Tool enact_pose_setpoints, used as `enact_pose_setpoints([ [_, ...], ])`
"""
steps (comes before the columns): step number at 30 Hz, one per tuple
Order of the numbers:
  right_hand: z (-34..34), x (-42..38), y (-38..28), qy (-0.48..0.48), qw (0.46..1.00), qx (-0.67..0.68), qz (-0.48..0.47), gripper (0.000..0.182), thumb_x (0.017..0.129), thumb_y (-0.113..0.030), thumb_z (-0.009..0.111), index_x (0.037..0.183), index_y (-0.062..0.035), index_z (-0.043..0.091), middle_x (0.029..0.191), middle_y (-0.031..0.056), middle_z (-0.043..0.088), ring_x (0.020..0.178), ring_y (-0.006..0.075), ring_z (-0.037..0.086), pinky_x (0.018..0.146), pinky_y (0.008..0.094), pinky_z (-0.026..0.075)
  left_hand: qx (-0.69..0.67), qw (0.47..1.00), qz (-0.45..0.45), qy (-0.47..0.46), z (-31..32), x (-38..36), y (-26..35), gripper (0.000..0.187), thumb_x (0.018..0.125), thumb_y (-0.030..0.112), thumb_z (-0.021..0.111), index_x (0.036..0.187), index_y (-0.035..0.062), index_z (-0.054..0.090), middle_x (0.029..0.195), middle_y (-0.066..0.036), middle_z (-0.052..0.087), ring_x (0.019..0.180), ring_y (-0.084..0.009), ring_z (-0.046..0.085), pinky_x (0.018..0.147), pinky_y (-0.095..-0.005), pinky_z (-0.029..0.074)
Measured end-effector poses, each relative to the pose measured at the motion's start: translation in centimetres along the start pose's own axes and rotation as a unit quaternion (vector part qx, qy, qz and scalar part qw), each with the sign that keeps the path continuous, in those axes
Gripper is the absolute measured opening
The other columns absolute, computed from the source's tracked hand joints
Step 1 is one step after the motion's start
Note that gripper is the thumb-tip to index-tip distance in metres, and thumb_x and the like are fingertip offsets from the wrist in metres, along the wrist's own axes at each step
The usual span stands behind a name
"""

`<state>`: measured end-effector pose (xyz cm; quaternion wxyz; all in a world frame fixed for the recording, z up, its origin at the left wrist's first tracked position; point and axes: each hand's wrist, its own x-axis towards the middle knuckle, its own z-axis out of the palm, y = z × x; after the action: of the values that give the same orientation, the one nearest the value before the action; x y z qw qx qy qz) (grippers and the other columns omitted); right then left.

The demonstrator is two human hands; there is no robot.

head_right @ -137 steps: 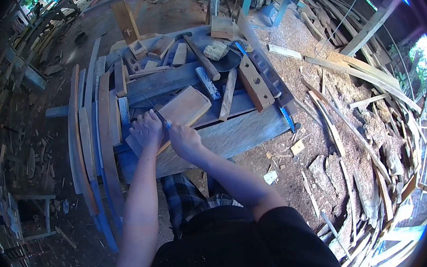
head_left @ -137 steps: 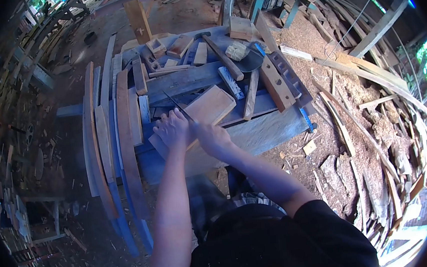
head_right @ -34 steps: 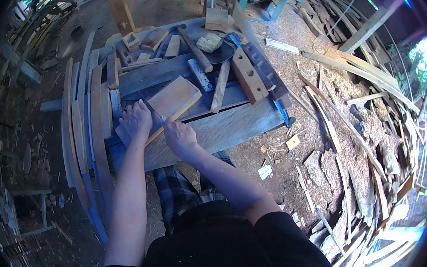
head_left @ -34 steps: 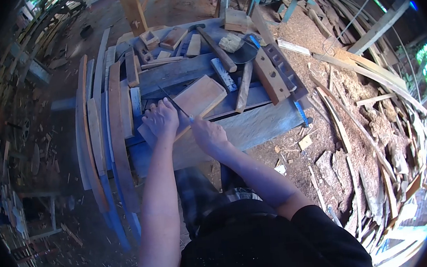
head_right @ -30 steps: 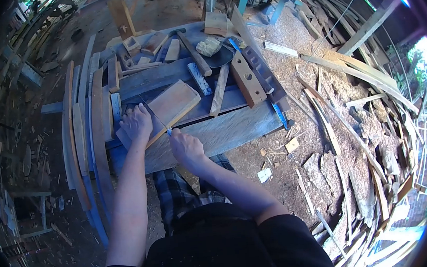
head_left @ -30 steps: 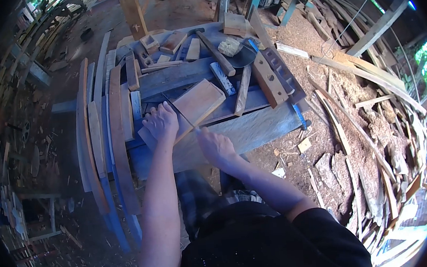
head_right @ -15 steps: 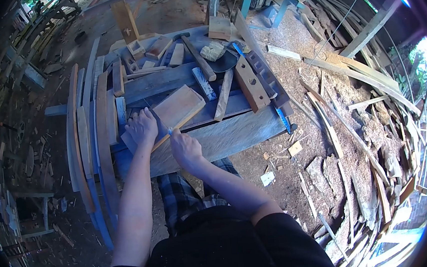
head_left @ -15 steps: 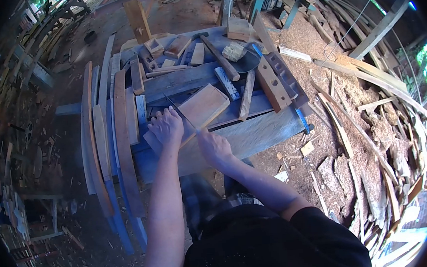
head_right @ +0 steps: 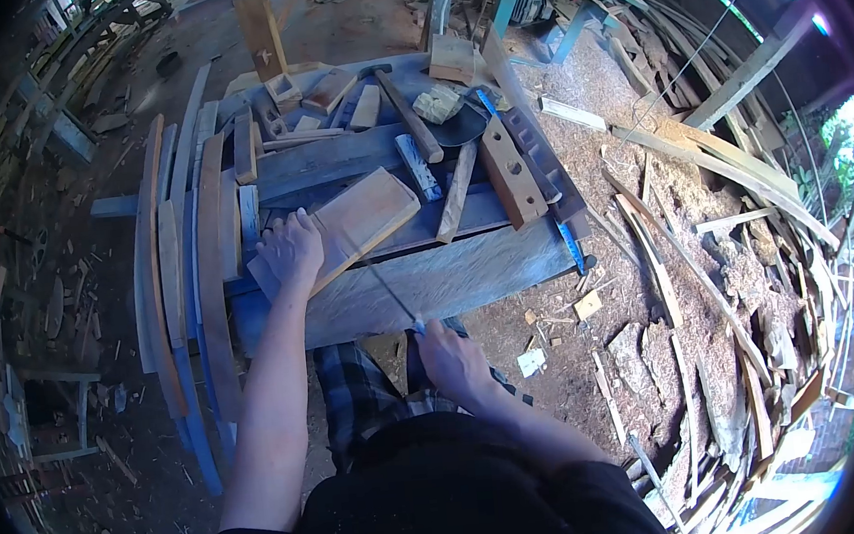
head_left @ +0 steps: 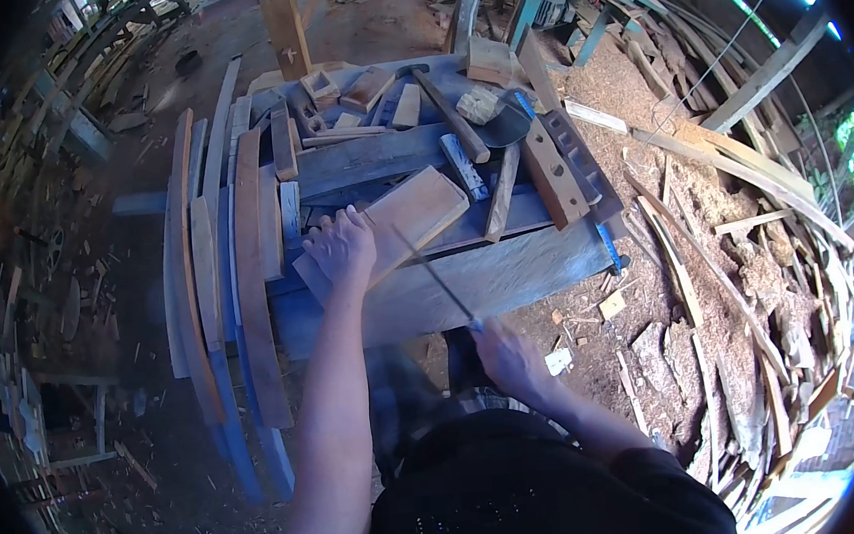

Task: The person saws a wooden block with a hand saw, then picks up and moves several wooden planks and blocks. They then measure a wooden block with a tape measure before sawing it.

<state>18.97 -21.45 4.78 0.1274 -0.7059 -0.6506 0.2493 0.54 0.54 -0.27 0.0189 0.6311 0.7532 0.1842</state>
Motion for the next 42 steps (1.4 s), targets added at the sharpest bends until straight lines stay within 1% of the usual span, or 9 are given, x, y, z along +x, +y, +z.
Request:
enact_pose_setpoints([
  [7,0.0,7.3,-3.0,0.068,0.997,-0.002,-0.048,0.027,0.101,-0.028,0.044,0.097,-0.0015,0.046,0.078,0.0249,0.066,0.07,0.0432,0.067,0.06,0.0515,0.054,-0.011,0.999,0.02,0.025,-0.4,-0.4,0.2,0.045,0.101,0.032,0.033,0.101,0.0058,0.07,0.108,-0.017,0.064,0.106,-0.0354,0.058,0.097,-0.0524,0.037],
  [12,2.3,12.8,-4.9,0.039,0.995,-0.046,-0.081,0.028,0.101,-0.029,0.044,0.097,-0.001,0.05,0.079,0.0235,0.067,0.074,0.0407,0.069,0.065,0.0471,0.057,-0.013,1.0,0.017,0.019,-0.1,-0.2,0.1,0.043,0.101,0.033,0.035,0.101,0.0072,0.07,0.106,-0.016,0.066,0.105,-0.0345,0.059,0.095,-0.0514,0.038],
  [23,2.7,14.6,-7.2,0.021,0.995,-0.085,-0.038,0.022,0.099,-0.024,0.048,0.098,-0.0025,0.053,0.084,0.0188,0.069,0.081,0.0338,0.071,0.071,0.0405,0.058,-0.008,1.0,0.003,-0.024,-0.3,0.2,0.1,0.045,0.1,0.037,0.035,0.103,0.0077,0.07,0.109,-0.016,0.065,0.107,-0.036,0.058,0.096,-0.0549,0.036],
  [25,3.9,16.5,-6.9,0.034,0.986,-0.128,-0.105,0.02,0.098,-0.022,0.049,0.1,-0.0025,0.053,0.086,0.0168,0.069,0.084,0.0319,0.071,0.072,0.0403,0.058,-0.011,0.999,0.005,-0.03,-0.5,0.2,0.2,0.045,0.1,0.037,0.035,0.103,0.0077,0.07,0.109,-0.016,0.065,0.106,-0.036,0.058,0.095,-0.0544,0.037],
  [27,4.2,18.1,-7.4,0.028,0.985,-0.146,-0.086,0.018,0.098,-0.02,0.049,0.103,-0.0034,0.054,0.09,0.0161,0.069,0.085,0.0319,0.071,0.073,0.0405,0.058,-0.013,0.999,0.01,-0.032,-0.6,0.2,0.2,0.045,0.1,0.037,0.036,0.103,0.0078,0.07,0.108,-0.016,0.065,0.105,-0.036,0.058,0.093,-0.0538,0.037],
  [29,4.1,18.1,-7.3,0.024,0.984,-0.164,-0.067,0.018,0.097,-0.018,0.049,0.106,-0.0042,0.056,0.095,0.0154,0.069,0.086,0.032,0.071,0.073,0.0406,0.058,-0.009,1.0,0.011,-0.023,-0.4,0.3,0.1,0.044,0.099,0.036,0.037,0.101,0.0082,0.07,0.107,-0.016,0.065,0.103,-0.0362,0.058,0.091,-0.0533,0.038],
  [32,1.7,16.1,-7.5,0.001,0.972,-0.187,-0.139,0.015,0.095,-0.015,0.05,0.102,-0.0037,0.057,0.095,0.0157,0.069,0.087,0.0309,0.071,0.074,0.04,0.058,-0.004,0.999,0.004,-0.036,-0.2,0.5,0.0,0.043,0.099,0.036,0.038,0.101,0.0085,0.07,0.107,-0.016,0.066,0.102,-0.0365,0.058,0.091,-0.0527,0.038],
  [34,0.5,14.6,-8.4,-0.034,0.99,-0.14,-0.01,0.015,0.091,-0.011,0.052,0.103,-0.0027,0.057,0.096,0.0163,0.069,0.088,0.0303,0.071,0.073,0.04,0.058,-0.008,0.999,0.003,-0.031,-0.2,0.4,-0.1,0.043,0.099,0.036,0.038,0.101,0.0087,0.07,0.106,-0.016,0.066,0.102,-0.0365,0.059,0.091,-0.0527,0.038],
  [42,1.5,14.4,-6.9,-0.021,0.99,-0.128,-0.051,0.019,0.096,-0.018,0.049,0.101,-0.0013,0.056,0.09,0.0192,0.07,0.085,0.0342,0.071,0.072,0.0417,0.058,-0.005,1.0,0.016,-0.007,-0.1,0.5,0.0,0.042,0.099,0.036,0.038,0.102,0.0099,0.071,0.103,-0.016,0.067,0.1,-0.0364,0.06,0.09,-0.0539,0.04],
])
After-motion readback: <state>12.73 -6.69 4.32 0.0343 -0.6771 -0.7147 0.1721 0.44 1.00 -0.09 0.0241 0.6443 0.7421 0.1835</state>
